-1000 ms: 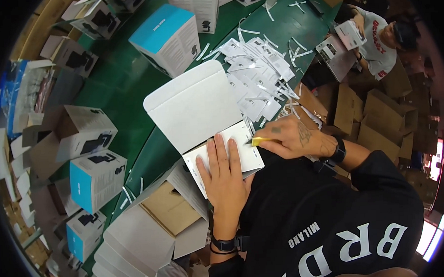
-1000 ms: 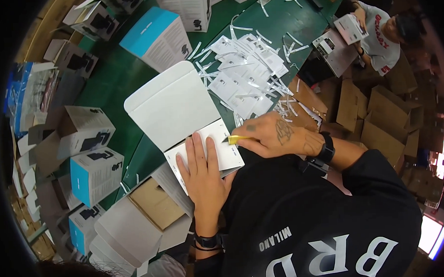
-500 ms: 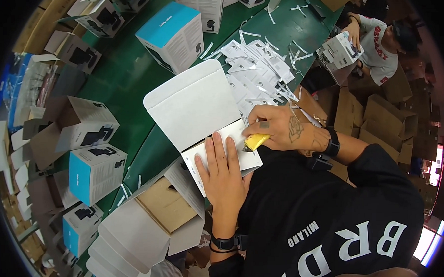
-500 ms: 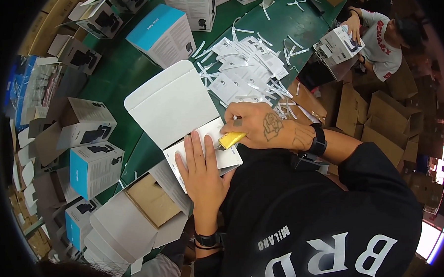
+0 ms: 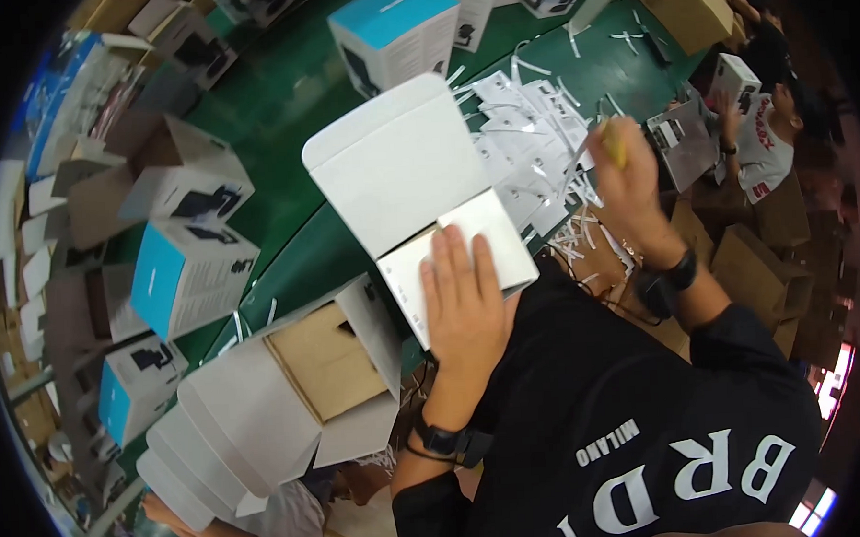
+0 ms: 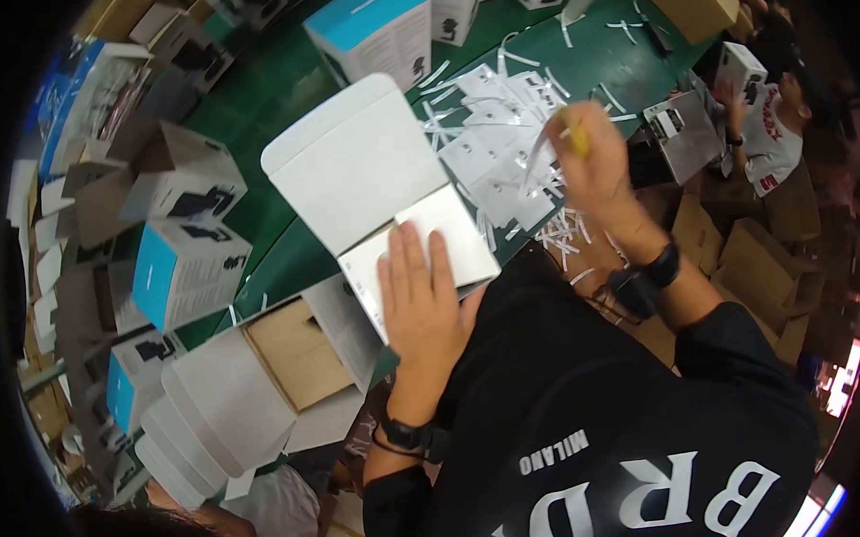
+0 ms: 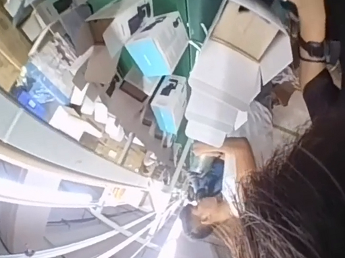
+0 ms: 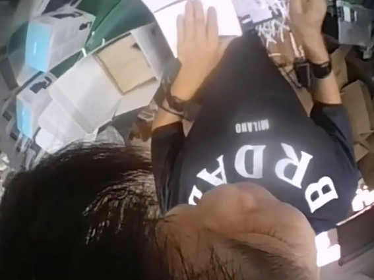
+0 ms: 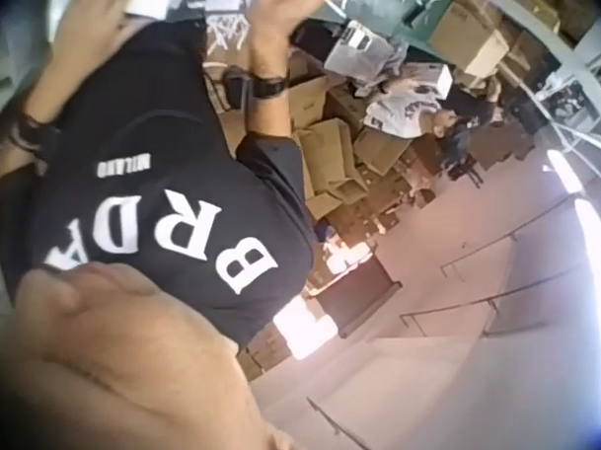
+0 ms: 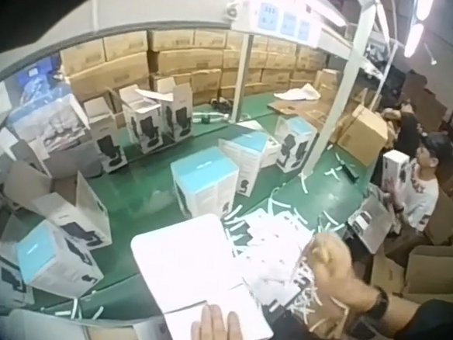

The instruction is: The person places a manual into a white box, uses a yellow tool to apply a sticker from a blue box onto the white box, and presses it down by hand. They repeat these steps for a second box before placing them on a shelf.

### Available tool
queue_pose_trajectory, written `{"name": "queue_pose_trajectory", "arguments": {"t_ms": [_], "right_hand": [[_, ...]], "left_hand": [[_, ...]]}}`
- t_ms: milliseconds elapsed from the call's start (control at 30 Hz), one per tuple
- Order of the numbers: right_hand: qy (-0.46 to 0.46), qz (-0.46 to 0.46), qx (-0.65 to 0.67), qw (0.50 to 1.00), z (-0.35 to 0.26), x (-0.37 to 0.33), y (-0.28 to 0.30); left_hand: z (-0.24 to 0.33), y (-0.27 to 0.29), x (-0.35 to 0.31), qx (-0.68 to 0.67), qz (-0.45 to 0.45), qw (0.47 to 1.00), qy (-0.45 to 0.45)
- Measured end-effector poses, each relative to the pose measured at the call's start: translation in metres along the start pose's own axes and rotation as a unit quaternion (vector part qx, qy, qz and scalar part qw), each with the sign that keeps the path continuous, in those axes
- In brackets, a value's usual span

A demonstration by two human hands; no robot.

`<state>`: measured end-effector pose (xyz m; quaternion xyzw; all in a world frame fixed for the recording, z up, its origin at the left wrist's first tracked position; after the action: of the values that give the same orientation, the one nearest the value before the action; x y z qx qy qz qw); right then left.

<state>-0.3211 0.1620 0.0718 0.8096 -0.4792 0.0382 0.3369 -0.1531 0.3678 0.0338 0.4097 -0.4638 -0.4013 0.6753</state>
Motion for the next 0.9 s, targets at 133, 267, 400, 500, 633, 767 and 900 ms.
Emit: {"name": "queue_pose_trajectory", "arguments": {"t_ms": [133,267,400,500,633,767,900], "right_hand": [[-0.189,-0.166,0.012,0.968,-0.069,0.022,-0.025],[-0.102,-0.331,0.06,0.936,-0.096,0.015,-0.076],[-0.016,-0.402,-0.038,0.915,-0.096,0.018,-0.117],[-0.03,-0.414,-0.077,0.906,-0.096,0.017,-0.13],[0.039,-0.369,-0.049,0.927,-0.088,0.011,-0.142],[0.036,-0.335,-0.001,0.941,-0.086,0.006,-0.152],[0.032,-0.322,0.009,0.946,-0.086,0.005,-0.158]], "left_hand": [[-0.005,-0.01,-0.013,0.048,0.069,0.996,-0.029],[-0.005,-0.014,-0.017,0.025,0.134,0.988,-0.068],[-0.006,-0.016,-0.016,0.01,0.184,0.98,-0.074],[-0.012,-0.017,-0.02,0.005,0.193,0.978,-0.08],[-0.019,-0.02,-0.023,0.006,0.209,0.974,-0.09],[-0.024,-0.023,-0.025,0.008,0.219,0.971,-0.093],[-0.028,-0.026,-0.028,0.006,0.212,0.972,-0.1]]}}
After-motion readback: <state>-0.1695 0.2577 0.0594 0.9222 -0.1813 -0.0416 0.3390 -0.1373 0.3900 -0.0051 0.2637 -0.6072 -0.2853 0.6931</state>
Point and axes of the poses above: each hand's wrist, its own x-axis towards the middle knuckle, its own y-axis out of the back of the hand, z = x × y, the point moved 1 cm from there along x, towards the middle knuckle, and after that the axes turned 12 degrees about x, right-handed, at the moved point
